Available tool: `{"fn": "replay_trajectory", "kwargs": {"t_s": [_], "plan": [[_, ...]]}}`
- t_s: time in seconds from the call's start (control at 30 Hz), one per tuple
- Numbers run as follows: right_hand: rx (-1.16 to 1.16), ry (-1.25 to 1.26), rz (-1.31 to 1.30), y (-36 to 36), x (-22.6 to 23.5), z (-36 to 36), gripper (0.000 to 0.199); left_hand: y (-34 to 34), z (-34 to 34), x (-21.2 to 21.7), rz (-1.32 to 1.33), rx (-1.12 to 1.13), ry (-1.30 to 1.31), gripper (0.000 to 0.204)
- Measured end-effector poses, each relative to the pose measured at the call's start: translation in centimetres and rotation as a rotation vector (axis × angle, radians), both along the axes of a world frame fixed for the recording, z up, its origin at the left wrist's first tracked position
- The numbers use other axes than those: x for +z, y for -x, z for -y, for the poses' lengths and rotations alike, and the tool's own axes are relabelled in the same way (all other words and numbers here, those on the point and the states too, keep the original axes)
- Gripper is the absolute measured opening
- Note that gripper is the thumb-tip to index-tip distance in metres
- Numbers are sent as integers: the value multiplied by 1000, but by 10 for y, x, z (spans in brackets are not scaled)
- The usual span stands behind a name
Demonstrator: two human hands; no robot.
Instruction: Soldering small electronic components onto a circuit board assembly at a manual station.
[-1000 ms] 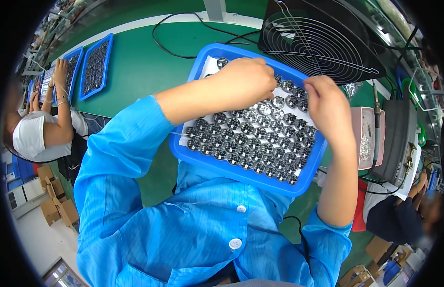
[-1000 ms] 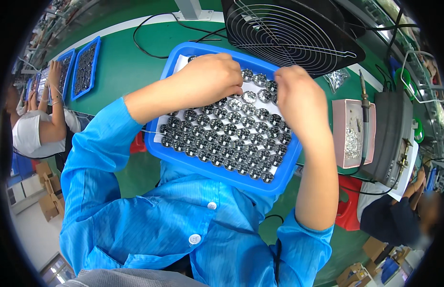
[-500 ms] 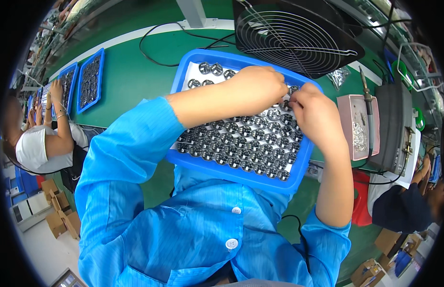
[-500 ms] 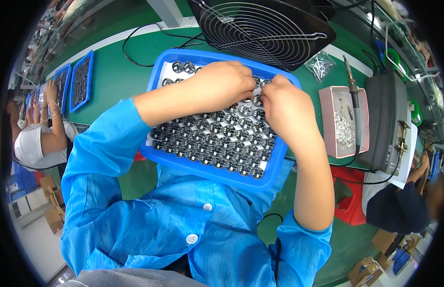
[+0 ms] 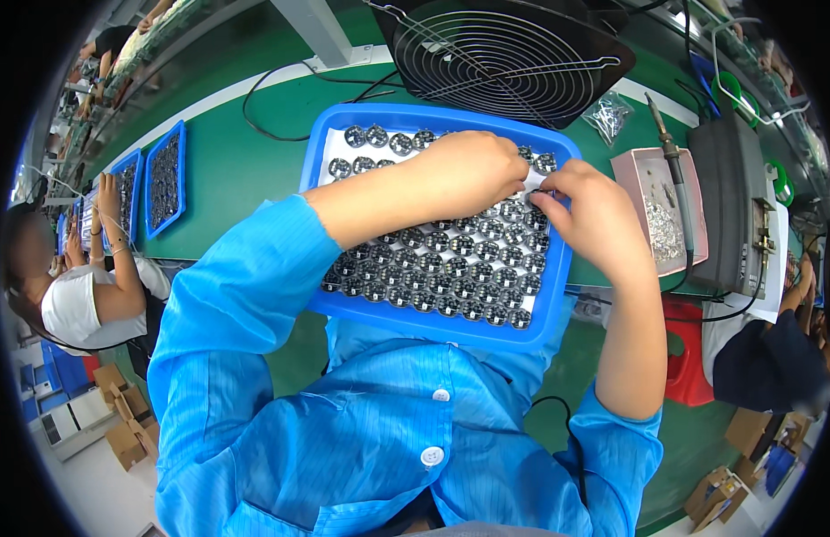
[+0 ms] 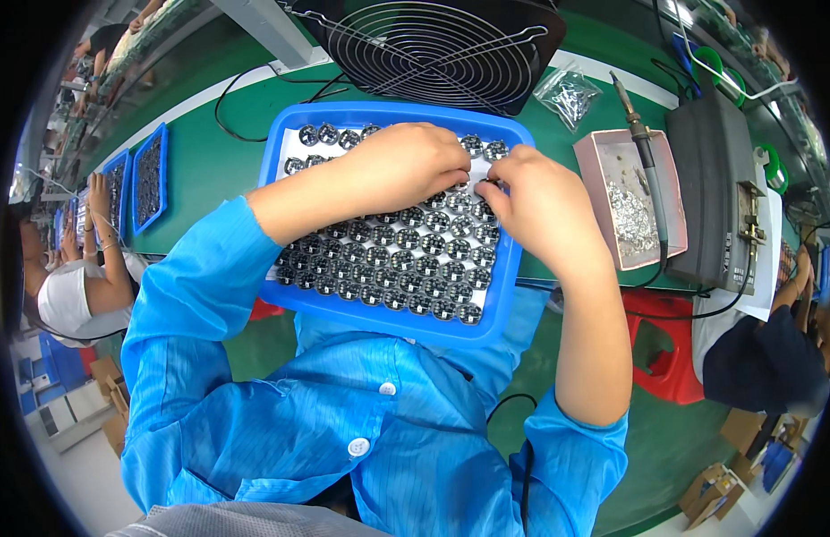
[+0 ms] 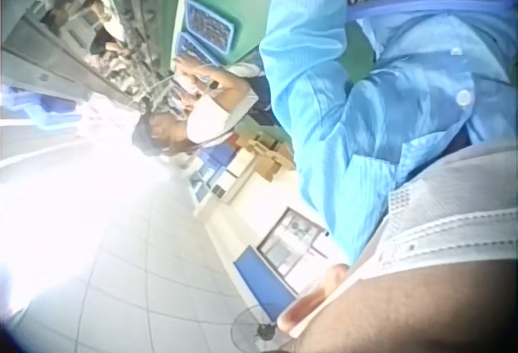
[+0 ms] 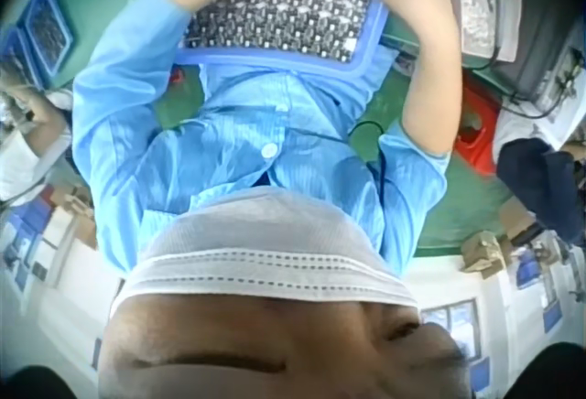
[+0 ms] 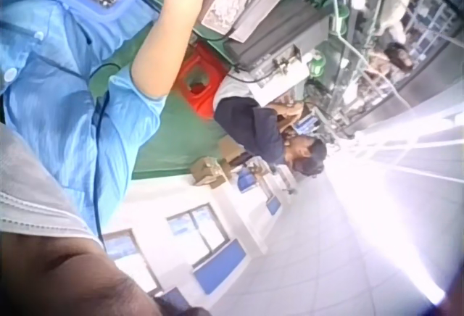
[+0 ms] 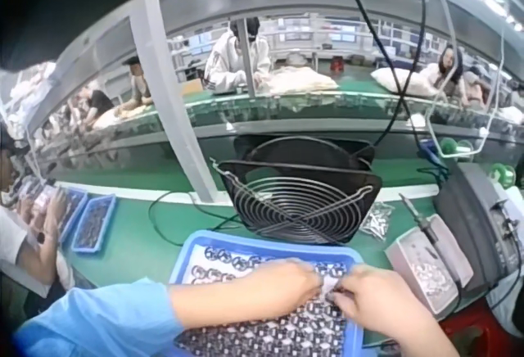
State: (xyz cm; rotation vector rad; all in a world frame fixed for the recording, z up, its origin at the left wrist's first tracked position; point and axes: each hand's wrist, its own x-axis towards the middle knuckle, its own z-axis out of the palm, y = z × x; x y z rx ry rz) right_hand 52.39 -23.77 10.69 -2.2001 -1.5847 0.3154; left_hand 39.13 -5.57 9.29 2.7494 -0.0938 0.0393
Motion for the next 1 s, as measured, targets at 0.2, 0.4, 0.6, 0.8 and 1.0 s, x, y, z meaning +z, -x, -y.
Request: {"fn": "replay_trajectory", "kwargs": {"t_s": [0.2, 0.4, 0.6, 0.8, 1.0], "plan": [[-102, -172, 61, -14, -8, -13, 12, -20, 1, -6, 251, 143, -77, 16], [-45, -59, 71, -11, -8, -16, 12, -23, -2, -12, 266, 124, -161, 21], [-58, -201, 45, -13, -1, -21, 10, -2, -44, 10, 309, 176, -51, 17], [32, -210, 157, 9, -5, -56, 13, 29, -73, 8, 207, 216, -124, 16], [56, -74, 236, 32, -15, -86, 13, 43, -63, -11, 234, 164, -156, 12]]}}
